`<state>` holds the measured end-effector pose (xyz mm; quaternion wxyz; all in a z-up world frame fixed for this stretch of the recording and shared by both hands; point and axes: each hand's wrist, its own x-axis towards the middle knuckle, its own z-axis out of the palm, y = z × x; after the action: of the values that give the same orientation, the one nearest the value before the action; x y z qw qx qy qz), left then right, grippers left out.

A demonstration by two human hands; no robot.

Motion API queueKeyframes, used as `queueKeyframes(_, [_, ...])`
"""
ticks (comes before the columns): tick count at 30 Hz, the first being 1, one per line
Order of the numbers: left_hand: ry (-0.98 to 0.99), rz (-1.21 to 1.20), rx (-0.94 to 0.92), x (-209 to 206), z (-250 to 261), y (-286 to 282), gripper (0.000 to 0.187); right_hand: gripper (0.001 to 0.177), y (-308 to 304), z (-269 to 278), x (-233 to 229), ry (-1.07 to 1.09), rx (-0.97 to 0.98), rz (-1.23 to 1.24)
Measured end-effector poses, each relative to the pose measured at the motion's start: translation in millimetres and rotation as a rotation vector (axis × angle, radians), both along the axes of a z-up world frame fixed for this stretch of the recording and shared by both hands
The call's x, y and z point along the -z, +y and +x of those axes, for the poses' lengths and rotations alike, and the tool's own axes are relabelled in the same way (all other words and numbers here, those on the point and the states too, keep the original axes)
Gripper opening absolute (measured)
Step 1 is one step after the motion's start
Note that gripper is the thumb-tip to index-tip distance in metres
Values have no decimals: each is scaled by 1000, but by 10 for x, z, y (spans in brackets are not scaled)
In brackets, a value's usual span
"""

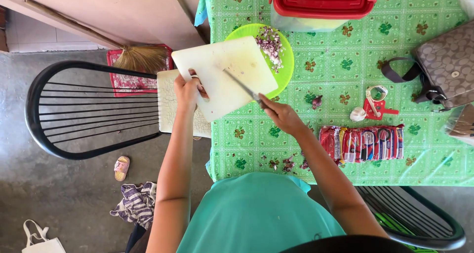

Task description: Chopping and peeling red onions or shallots on a white cutting board at a table.

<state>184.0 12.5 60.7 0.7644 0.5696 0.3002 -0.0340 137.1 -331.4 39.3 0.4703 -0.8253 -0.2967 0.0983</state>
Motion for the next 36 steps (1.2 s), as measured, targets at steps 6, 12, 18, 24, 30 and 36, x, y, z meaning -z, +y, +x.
queueKeyframes(6, [-77,25,-68,-27,-200,171,32,48,-259,302,77,517,356,-719])
queueKeyframes(12, [-12,40,-43,198,-934,444,45,53,-813,79,621,-54,460,-277])
queueKeyframes(18, [183,-147,39,1118,-2036,386,56,29,-751,-313,391,270,419,-470])
queueKeyframes(24, [230,-250,224,1754,-2368,-164,49,28,-391,-801,473,236,-53,-744])
queueKeyframes(30, [49,712,665,1470,-1956,-338,34,45,-328,-851,529,172,-136,-894])
queueKeyframes(36, [267,881,1010,1215,-1572,-203,33,54,-645,132,1252,146,311,-573])
